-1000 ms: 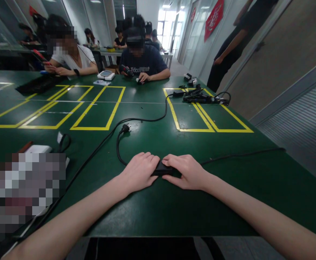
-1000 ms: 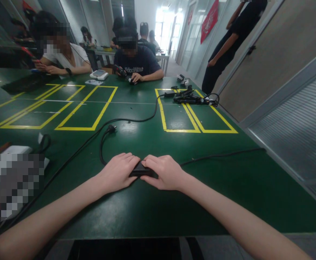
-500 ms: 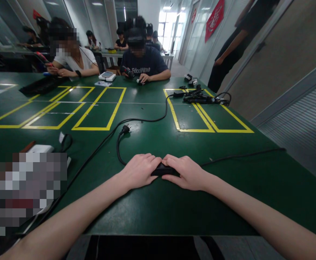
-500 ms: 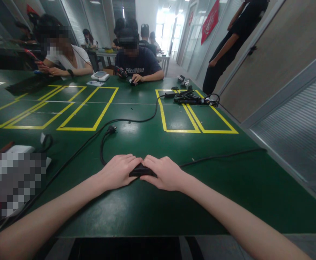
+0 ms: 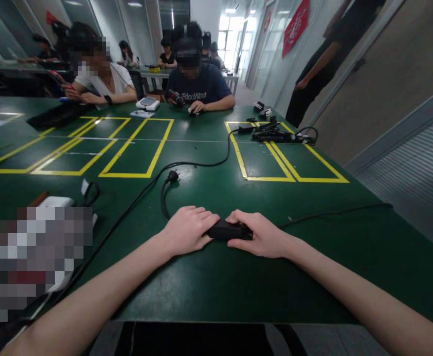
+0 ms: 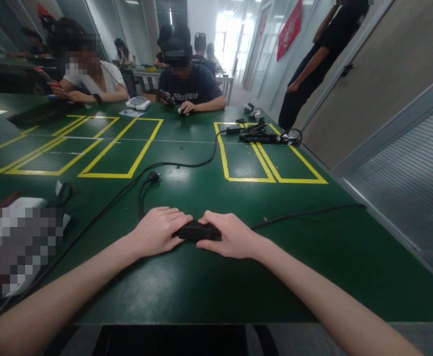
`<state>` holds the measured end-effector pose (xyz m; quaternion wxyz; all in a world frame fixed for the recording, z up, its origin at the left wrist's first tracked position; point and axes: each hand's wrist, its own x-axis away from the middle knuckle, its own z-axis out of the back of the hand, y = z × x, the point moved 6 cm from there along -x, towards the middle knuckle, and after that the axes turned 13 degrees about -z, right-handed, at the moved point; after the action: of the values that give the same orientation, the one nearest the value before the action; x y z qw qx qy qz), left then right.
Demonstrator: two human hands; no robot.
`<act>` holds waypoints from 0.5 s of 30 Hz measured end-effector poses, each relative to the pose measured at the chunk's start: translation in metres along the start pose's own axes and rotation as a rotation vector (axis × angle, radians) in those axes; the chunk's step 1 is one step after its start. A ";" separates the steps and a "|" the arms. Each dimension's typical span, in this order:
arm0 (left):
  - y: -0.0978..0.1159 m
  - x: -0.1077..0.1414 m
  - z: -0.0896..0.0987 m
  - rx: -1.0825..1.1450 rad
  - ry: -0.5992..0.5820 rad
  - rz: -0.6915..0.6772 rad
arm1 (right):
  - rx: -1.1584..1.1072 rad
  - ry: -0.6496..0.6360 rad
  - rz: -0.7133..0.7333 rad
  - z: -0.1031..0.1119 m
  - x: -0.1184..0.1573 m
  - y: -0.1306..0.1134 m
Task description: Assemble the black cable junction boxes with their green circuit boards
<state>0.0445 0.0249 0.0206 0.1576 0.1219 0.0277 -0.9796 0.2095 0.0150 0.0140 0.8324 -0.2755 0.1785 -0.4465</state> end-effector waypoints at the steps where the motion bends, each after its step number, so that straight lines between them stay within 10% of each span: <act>1: 0.001 0.000 0.000 -0.002 -0.001 -0.007 | 0.002 -0.013 0.003 0.000 0.000 -0.001; 15: 0.009 0.000 0.004 0.018 0.144 -0.075 | 0.303 -0.003 -0.023 -0.007 -0.001 -0.003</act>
<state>0.0463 0.0163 0.0245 0.1173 0.1922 0.0345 -0.9737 0.2036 0.0126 0.0105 0.8596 -0.1492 0.1047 -0.4774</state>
